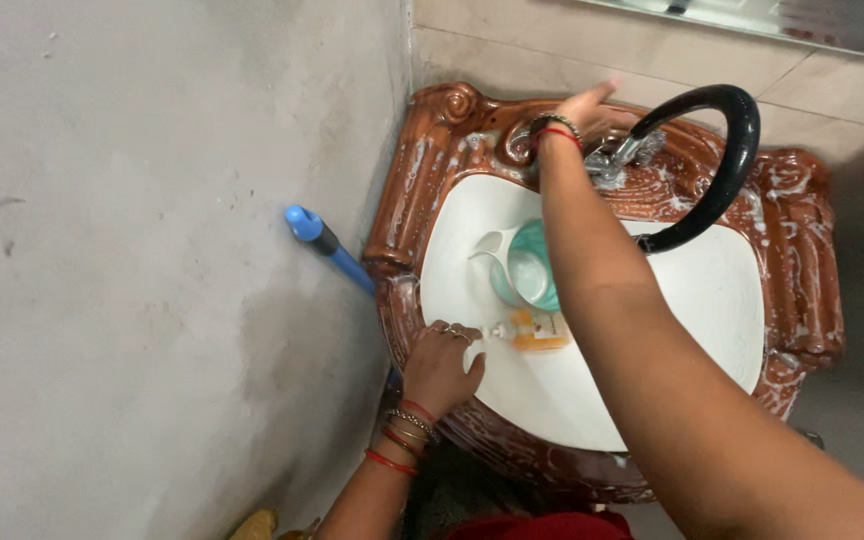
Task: The person cleans a sink basin and its faucet, applying liquid soap from a bottle, scrubbing the surfaces with a scouring pad, rinsing the soap off using water from a plastic mug, and wiping the faucet down by hand.
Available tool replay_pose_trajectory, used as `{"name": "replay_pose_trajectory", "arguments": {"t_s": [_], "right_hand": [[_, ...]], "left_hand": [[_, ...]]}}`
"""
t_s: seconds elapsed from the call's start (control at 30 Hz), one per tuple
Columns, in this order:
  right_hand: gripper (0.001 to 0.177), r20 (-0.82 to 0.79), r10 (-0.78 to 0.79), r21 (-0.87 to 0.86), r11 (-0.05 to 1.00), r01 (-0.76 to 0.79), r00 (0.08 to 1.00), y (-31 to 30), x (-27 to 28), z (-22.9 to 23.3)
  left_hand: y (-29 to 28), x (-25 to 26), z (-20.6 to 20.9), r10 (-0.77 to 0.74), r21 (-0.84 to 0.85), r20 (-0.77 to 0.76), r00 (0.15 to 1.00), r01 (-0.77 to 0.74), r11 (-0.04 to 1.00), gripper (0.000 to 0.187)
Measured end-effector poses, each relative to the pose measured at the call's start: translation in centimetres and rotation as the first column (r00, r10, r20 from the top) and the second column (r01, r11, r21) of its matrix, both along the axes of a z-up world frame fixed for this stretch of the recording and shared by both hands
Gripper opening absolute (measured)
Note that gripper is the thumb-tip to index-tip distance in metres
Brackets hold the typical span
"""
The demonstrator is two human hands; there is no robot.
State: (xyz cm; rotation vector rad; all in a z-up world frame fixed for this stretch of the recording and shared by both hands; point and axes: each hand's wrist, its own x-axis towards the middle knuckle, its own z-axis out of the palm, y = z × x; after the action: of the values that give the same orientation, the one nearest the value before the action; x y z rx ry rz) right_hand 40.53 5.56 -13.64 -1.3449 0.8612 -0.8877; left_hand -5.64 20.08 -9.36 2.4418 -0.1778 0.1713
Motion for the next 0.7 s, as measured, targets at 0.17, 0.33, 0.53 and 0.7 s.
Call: {"name": "replay_pose_trajectory", "arguments": {"t_s": [0.17, 0.33, 0.53, 0.7], "right_hand": [[0.103, 0.084, 0.049, 0.423, 0.902, -0.08, 0.995, 2.8, -2.2, 2.2], [0.118, -0.591, 0.411, 0.254, 0.911, -0.324, 0.694, 9.5, 0.9, 0.9], [0.092, -0.473, -0.04, -0.247, 0.965, -0.089, 0.88, -1.4, 3.4, -0.6], [0.091, -0.753, 0.21, -0.234, 0.8, -0.553, 0.623, 7.1, 0.6, -2.3]], "left_hand": [[0.6, 0.0, 1.1, -0.046, -0.031, -0.03, 0.999, 0.045, 0.999, 0.027], [0.4, -0.1, 0.5, -0.036, 0.013, 0.042, 0.998, 0.036, 0.999, 0.029], [0.7, 0.3, 0.6, -0.041, 0.01, 0.029, 0.999, 0.04, 0.999, 0.028], [0.5, -0.2, 0.3, -0.016, -0.046, 0.052, 0.999, 0.018, 0.999, 0.025]]}}
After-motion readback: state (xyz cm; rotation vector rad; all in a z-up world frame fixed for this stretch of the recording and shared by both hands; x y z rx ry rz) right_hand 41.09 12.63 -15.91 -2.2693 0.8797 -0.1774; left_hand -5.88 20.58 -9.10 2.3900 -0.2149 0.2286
